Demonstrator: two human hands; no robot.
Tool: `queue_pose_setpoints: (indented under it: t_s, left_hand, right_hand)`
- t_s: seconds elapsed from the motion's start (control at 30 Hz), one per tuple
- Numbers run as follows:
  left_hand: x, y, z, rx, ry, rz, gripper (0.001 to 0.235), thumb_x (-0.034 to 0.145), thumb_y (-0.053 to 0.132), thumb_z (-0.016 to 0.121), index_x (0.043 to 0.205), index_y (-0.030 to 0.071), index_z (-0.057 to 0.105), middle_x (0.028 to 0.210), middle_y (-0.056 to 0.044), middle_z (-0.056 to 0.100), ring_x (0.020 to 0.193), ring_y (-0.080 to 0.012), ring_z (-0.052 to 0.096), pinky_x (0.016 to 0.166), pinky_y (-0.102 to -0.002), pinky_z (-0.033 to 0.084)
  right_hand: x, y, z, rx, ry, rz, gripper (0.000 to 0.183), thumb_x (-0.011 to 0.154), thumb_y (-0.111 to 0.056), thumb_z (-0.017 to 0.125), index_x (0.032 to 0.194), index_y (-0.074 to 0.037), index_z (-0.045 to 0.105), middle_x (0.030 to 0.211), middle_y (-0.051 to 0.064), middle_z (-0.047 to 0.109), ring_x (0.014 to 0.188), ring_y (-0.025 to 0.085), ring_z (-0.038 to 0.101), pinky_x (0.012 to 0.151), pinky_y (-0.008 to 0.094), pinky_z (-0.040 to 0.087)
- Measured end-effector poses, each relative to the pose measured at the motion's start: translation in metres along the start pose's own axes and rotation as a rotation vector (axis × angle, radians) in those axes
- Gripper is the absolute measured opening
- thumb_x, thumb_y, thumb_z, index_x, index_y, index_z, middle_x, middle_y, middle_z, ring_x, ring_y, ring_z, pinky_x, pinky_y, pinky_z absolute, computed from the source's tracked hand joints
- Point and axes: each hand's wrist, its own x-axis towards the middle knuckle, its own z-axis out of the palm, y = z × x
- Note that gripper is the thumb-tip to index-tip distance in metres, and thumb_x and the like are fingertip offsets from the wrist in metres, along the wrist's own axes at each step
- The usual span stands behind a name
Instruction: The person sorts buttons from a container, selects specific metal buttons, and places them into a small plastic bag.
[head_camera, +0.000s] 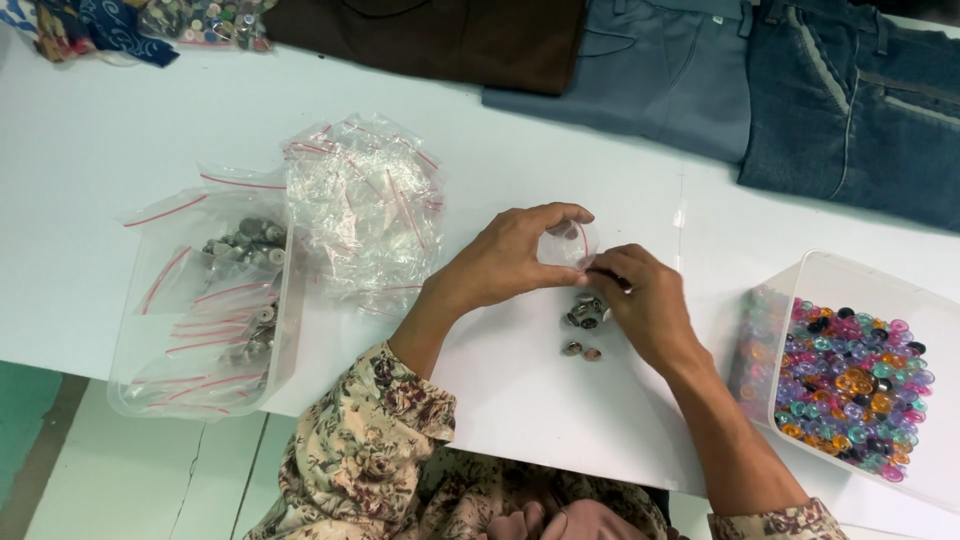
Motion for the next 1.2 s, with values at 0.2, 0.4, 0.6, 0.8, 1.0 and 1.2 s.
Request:
queue_pose_setpoints:
  t_s: [0.2, 0.4, 0.6, 0.8, 1.0, 1.2]
  left_hand:
    - [0.000, 0.006, 0.006, -0.053, -0.042, 0.012, 0.070, 0.083, 0.026, 0.086, 0.139, -0.003, 0.055, 0.129, -0.024, 0.068, 0.128, -0.0390, 0.062, 0.114, -0.052, 0.044]
    - [0.000, 0.003, 0.014, -0.127, -0.063, 0.011, 0.070, 0.083, 0.028, 0.086, 0.140, 0.001, 0.056, 0.130, -0.021, 0.069, 0.129, -0.0378, 0.062, 0.115, -0.052, 0.043]
    - [-0.001, 0.001, 0.013, -0.116, -0.061, 0.028, 0.069, 0.083, 0.027, 0.086, 0.139, 0.000, 0.057, 0.129, -0.023, 0.069, 0.128, -0.0391, 0.062, 0.114, -0.053, 0.043]
    - [0.000, 0.000, 0.013, -0.119, -0.050, 0.033, 0.068, 0.083, 0.024, 0.087, 0.138, -0.001, 0.057, 0.127, -0.023, 0.070, 0.126, -0.0401, 0.064, 0.114, -0.053, 0.043]
    - [-0.004, 0.004, -0.003, -0.088, 0.034, 0.038, 0.064, 0.085, 0.022, 0.086, 0.138, 0.001, 0.057, 0.129, -0.021, 0.069, 0.126, -0.0374, 0.064, 0.114, -0.052, 0.043]
    - [-0.004, 0.008, -0.008, -0.035, 0.048, 0.046, 0.064, 0.085, 0.020, 0.087, 0.137, 0.000, 0.057, 0.128, -0.022, 0.069, 0.124, -0.0370, 0.066, 0.113, -0.050, 0.045]
  right_hand:
    - [-0.008, -0.017, -0.028, 0.298, 0.301, -0.137, 0.013, 0.099, 0.003, 0.074, 0.111, 0.003, 0.075, 0.097, 0.012, 0.066, 0.077, 0.015, 0.064, 0.067, 0.027, 0.057]
    - [-0.009, -0.038, -0.025, 0.366, 0.291, -0.195, 0.010, 0.099, 0.003, 0.071, 0.109, 0.003, 0.074, 0.099, 0.013, 0.065, 0.085, 0.017, 0.067, 0.073, 0.030, 0.059]
    - [-0.011, -0.017, -0.030, 0.381, 0.312, -0.202, 0.010, 0.103, 0.002, 0.069, 0.112, 0.005, 0.072, 0.102, 0.012, 0.060, 0.089, 0.017, 0.066, 0.076, 0.029, 0.059]
    - [-0.013, -0.033, -0.032, 0.355, 0.264, -0.199, 0.016, 0.103, 0.000, 0.068, 0.117, 0.004, 0.073, 0.102, 0.015, 0.063, 0.089, 0.018, 0.066, 0.074, 0.032, 0.056]
    - [-0.014, -0.024, -0.043, 0.061, 0.059, 0.058, 0.015, 0.096, -0.007, 0.078, 0.110, -0.003, 0.079, 0.098, 0.016, 0.072, 0.085, 0.026, 0.072, 0.071, 0.033, 0.055]
    - [-0.011, -0.059, -0.033, -0.269, -0.279, 0.258, 0.024, 0.091, -0.007, 0.074, 0.113, 0.003, 0.077, 0.099, 0.025, 0.072, 0.088, 0.038, 0.076, 0.072, 0.041, 0.064]
